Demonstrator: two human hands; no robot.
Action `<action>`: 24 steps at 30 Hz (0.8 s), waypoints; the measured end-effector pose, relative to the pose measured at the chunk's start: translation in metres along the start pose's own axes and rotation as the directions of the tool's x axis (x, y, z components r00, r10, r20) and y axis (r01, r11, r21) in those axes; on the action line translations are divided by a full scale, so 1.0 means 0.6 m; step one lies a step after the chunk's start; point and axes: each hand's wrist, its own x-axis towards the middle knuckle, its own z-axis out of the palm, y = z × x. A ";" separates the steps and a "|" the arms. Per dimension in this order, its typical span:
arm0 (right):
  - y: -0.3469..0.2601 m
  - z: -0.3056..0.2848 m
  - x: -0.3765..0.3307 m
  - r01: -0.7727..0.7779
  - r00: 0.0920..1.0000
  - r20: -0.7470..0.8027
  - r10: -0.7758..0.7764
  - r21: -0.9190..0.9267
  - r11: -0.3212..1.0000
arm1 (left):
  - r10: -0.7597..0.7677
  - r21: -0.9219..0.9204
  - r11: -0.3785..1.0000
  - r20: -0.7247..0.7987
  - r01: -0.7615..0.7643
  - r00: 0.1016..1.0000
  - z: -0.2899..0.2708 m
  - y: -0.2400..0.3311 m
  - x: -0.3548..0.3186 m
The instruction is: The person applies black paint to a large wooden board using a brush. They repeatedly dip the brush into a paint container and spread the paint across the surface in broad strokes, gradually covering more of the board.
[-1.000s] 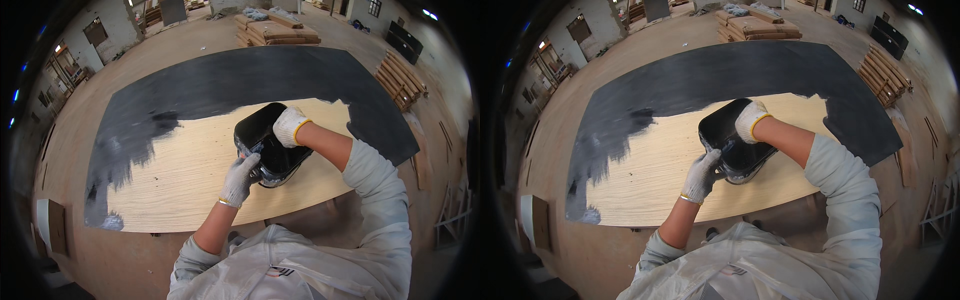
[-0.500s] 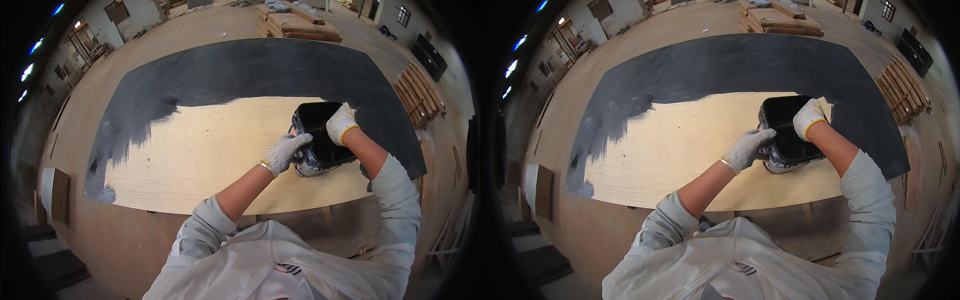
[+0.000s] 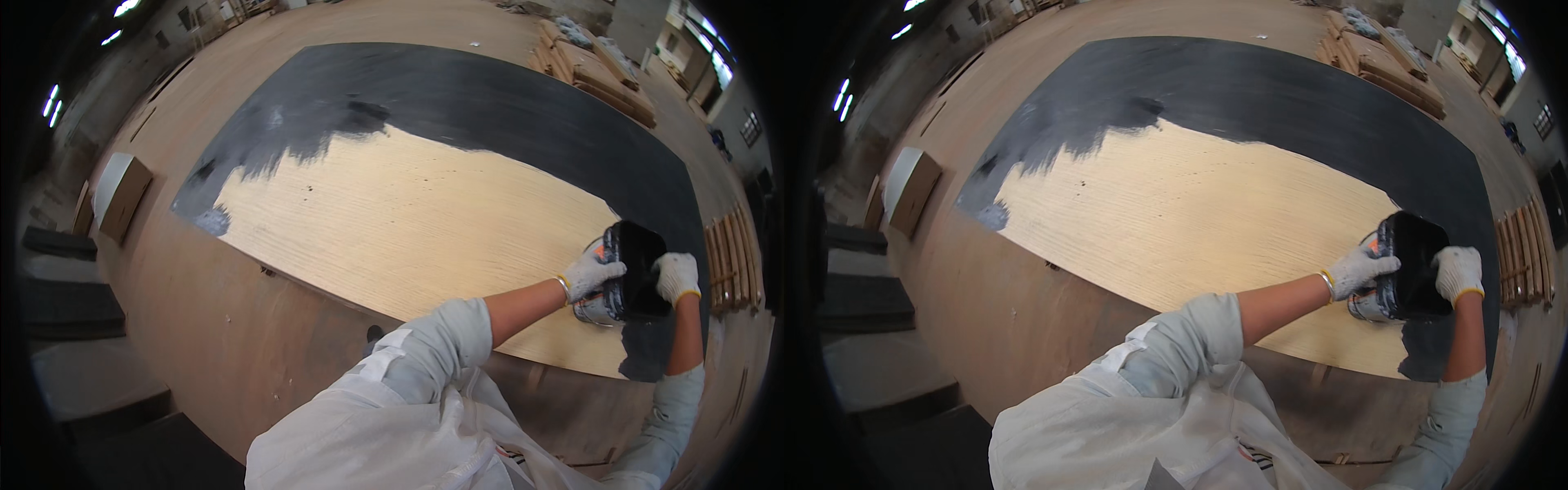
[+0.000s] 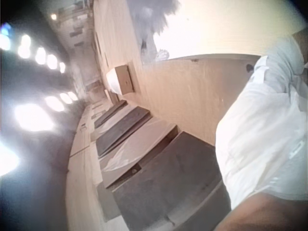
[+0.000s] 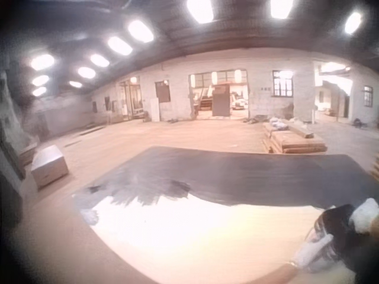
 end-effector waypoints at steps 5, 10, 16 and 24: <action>0.045 0.060 -0.056 -0.101 0.970 -0.213 0.117 0.084 0.991 | -0.049 0.391 0.915 -0.140 0.100 0.989 -0.028 0.007 -0.050; 0.064 -0.043 -0.146 -0.276 0.881 -0.301 0.365 0.301 0.913 | 0.019 0.656 0.730 -0.299 0.191 0.954 -0.165 0.051 -0.189; -0.065 -0.164 -0.151 -0.264 0.832 -0.275 0.482 0.567 0.780 | 0.395 0.813 0.581 -0.240 -0.039 0.887 -0.332 0.173 -0.455; -0.516 -0.003 0.161 -0.071 0.980 0.005 0.197 0.941 0.330 | 0.670 0.920 0.347 -0.381 0.184 0.637 -0.623 0.280 -0.917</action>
